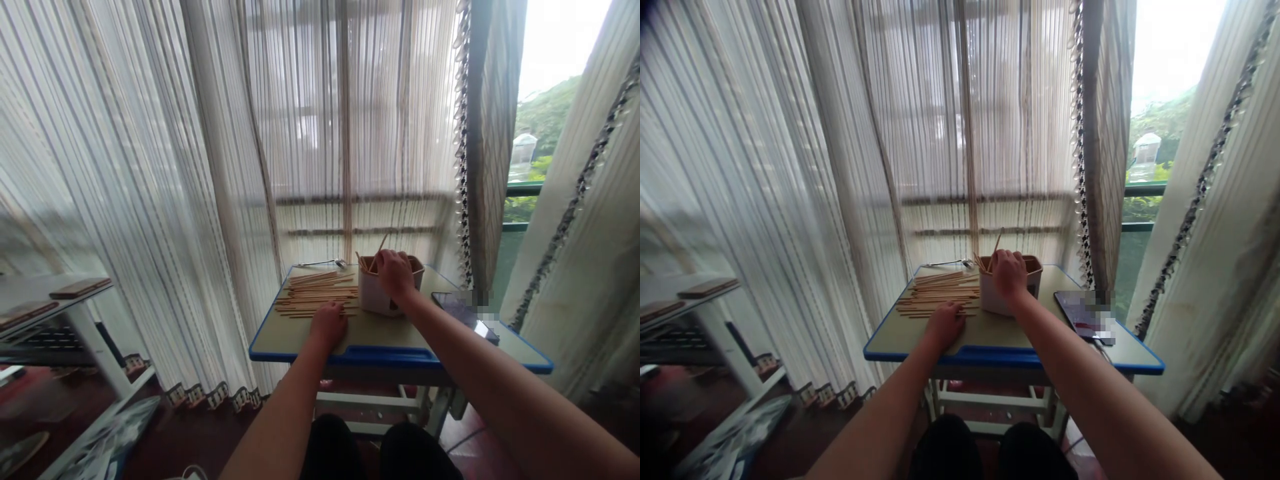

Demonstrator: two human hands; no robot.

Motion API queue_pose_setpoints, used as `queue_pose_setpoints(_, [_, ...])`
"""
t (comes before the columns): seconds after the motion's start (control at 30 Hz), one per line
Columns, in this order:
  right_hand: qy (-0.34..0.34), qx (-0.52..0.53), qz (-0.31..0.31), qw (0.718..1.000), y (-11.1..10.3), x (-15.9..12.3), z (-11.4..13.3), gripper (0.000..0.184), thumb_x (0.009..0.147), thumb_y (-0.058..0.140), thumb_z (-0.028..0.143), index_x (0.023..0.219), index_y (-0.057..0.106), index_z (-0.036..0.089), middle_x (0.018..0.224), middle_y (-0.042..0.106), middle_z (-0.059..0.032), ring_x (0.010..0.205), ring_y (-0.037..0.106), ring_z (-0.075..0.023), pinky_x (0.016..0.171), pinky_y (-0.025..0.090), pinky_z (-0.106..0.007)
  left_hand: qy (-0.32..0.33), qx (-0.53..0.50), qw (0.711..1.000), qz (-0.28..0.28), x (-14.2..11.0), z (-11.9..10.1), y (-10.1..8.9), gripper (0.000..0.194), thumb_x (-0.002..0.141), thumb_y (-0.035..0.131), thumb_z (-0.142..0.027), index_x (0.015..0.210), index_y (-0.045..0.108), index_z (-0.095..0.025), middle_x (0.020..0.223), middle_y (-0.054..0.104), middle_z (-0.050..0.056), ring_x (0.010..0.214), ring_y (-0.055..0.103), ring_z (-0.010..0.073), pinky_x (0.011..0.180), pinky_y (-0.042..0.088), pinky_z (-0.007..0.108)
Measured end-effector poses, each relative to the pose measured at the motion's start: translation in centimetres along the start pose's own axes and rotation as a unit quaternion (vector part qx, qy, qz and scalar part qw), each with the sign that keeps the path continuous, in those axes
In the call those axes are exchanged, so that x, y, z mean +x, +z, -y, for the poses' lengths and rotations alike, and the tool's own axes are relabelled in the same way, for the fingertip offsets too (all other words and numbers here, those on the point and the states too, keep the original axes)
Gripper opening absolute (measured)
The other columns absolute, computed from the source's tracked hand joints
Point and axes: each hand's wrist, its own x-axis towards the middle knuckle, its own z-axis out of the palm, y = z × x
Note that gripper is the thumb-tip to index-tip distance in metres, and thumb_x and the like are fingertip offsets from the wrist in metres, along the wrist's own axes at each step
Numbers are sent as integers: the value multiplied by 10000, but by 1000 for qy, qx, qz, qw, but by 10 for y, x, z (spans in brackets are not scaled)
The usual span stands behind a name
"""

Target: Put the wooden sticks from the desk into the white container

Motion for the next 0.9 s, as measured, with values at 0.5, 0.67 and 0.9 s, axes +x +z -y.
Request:
queue_pose_setpoints(0.5, [8,23,82,996,18,4,4,347,843,317,380,932,611,220,956,591,-59,914,424,-209,759,259,-328,-10,-24,999,-22,2,6,4,229,778,437,-313,923,571,-199,983,575,62,922,506,175,806,362,273])
queue_pose_setpoints(0.67, [7,42,69,997,15,3,2,311,821,365,366,881,636,225,873,618,-52,886,442,-217,735,281,-321,-13,-26,999,-16,0,3,1,238,780,436,-350,889,582,-197,953,585,62,909,516,180,786,375,275])
queue_pose_setpoints(0.9, [-24,87,37,995,15,-8,2,253,796,413,330,886,637,255,972,590,-34,930,425,-214,782,302,-330,-31,-27,999,-16,0,3,0,249,790,430,-373,876,582,-195,960,584,56,913,517,172,789,376,263])
